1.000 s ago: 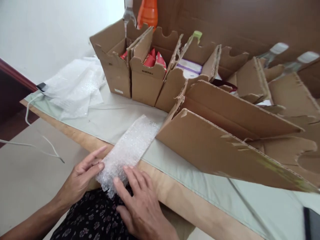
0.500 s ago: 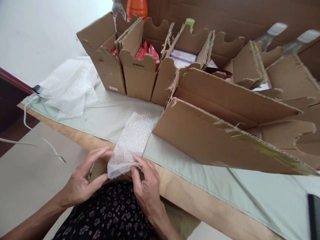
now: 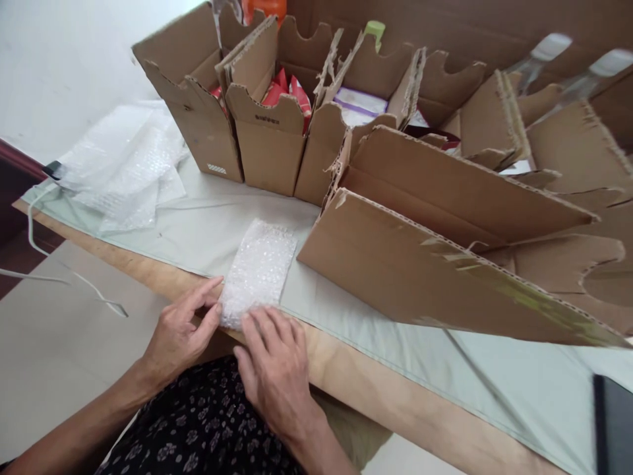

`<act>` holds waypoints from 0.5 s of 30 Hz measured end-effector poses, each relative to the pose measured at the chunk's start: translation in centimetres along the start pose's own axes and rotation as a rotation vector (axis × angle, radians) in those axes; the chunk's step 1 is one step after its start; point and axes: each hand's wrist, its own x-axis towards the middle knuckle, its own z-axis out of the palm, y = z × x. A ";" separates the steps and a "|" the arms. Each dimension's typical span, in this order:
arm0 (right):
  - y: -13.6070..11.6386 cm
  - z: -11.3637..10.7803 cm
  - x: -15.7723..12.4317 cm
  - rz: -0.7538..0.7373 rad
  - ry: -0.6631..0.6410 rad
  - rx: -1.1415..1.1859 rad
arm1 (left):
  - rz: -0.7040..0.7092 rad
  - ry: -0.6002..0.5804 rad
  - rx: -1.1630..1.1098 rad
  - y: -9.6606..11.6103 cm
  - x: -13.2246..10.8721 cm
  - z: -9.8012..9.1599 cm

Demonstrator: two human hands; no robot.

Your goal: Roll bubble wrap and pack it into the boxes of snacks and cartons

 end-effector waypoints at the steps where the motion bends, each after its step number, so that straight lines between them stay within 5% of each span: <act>1: 0.3 0.4 0.2 0.015 -0.018 -0.026 | 0.021 0.001 0.016 -0.1 -0.1 -0.2; 9: 1.8 0.0 2.3 0.051 -0.057 0.107 | 0.355 -0.146 0.021 -1.0 -0.4 -1.8; 12: 2.4 -0.6 3.3 0.085 -0.029 0.126 | 0.328 -0.134 -0.045 -1.0 0.7 -1.1; 15: 2.6 -1.2 3.2 0.081 0.139 -0.007 | 0.219 -0.093 -0.042 -0.8 2.1 -0.4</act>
